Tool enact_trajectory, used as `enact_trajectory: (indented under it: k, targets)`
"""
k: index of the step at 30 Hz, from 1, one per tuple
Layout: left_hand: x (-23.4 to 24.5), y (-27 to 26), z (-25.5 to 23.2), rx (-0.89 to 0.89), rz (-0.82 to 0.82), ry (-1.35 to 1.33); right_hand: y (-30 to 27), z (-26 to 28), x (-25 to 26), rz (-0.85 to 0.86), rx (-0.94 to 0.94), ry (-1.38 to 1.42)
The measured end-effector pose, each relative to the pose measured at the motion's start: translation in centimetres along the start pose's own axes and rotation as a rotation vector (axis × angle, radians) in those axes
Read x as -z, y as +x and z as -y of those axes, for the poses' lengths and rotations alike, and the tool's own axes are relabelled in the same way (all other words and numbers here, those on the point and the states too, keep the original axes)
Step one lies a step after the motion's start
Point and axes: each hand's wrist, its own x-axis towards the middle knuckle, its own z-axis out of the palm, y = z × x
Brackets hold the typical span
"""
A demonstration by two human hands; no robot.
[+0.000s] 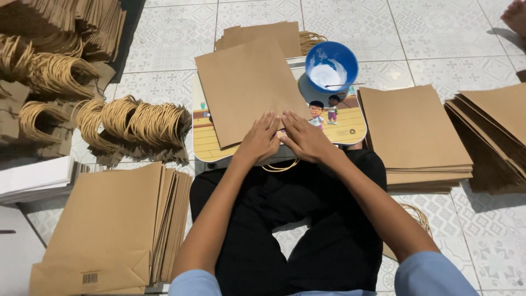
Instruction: Attaching paper handles to brown paper bags using glue and paper strips.
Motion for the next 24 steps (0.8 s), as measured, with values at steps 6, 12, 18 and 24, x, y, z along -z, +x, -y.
enact_trajectory:
  k: [6,12,18,24]
  targets:
    - [-0.4,0.0,0.1,0.010,-0.066,-0.013,-0.3,0.1,0.5,0.032,-0.001,-0.067]
    - [0.3,-0.4,-0.4,0.014,-0.099,0.008,3.2,-1.1,-0.6,0.071,-0.065,-0.038]
    - [-0.6,-0.7,-1.5,0.053,-0.205,0.082,2.8,-0.1,-0.7,0.048,-0.066,-0.063]
    - [0.1,-0.9,-2.5,0.140,-0.124,0.057,-0.2,0.6,-0.1,-0.001,-0.011,-0.075]
